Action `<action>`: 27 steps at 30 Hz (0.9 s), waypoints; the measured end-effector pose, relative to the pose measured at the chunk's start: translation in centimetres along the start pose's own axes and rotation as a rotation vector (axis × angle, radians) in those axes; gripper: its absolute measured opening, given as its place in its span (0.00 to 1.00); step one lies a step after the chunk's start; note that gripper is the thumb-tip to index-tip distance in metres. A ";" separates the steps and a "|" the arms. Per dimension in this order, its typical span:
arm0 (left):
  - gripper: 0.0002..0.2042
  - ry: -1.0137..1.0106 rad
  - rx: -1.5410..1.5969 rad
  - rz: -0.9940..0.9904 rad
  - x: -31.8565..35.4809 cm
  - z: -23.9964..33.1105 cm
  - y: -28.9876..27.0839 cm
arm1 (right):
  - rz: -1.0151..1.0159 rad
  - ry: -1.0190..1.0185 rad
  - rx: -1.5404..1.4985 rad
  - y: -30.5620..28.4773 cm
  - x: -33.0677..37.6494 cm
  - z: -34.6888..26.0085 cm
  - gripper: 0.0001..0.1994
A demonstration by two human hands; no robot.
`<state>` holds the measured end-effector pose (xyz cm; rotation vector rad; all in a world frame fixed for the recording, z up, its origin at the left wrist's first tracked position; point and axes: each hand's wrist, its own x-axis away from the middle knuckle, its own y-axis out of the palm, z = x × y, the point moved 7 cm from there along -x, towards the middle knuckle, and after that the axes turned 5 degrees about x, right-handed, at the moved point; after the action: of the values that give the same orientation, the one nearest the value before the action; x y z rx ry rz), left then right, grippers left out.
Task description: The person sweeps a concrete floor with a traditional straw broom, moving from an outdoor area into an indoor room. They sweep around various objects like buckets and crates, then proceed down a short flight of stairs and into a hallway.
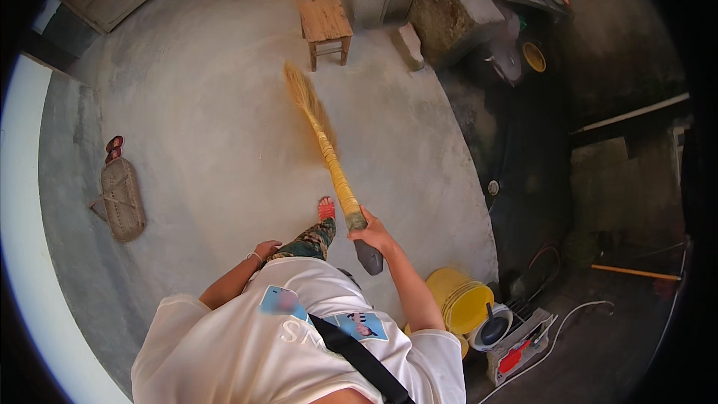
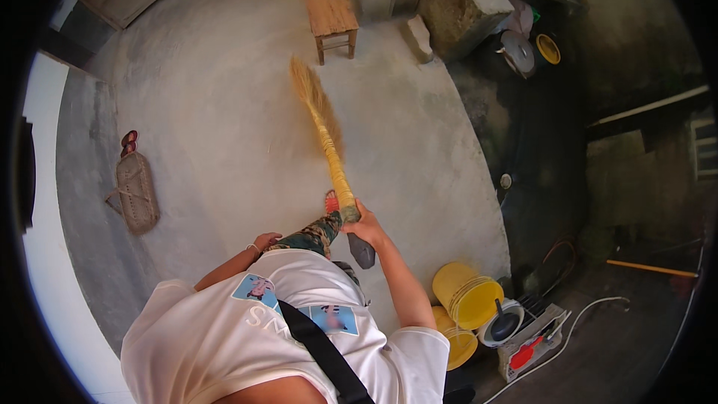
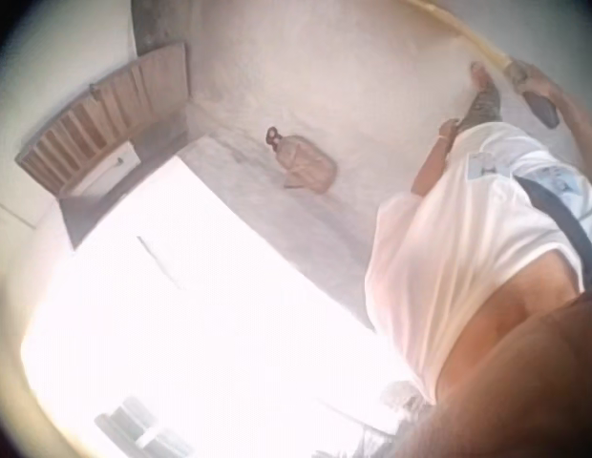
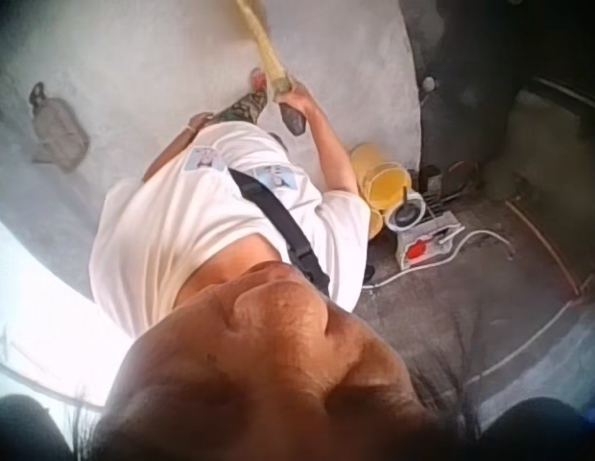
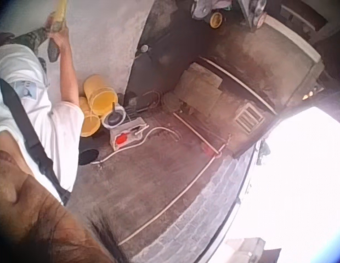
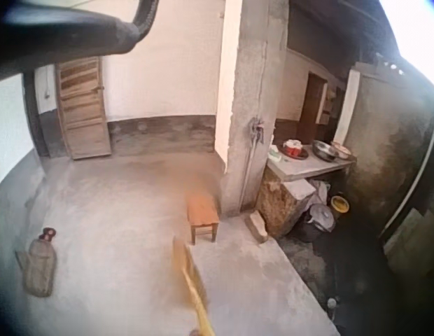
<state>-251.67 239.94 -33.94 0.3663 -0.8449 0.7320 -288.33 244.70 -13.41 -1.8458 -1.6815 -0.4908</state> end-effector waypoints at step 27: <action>0.16 0.012 0.095 0.690 -4.7 15.1 16.0 | -0.494 0.262 -0.043 -14.6 -21.2 -15.0 0.35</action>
<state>-273.35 240.62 -28.03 0.1453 -0.9327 1.4149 -303.81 219.20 -12.75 -1.3106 -1.9440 -0.9314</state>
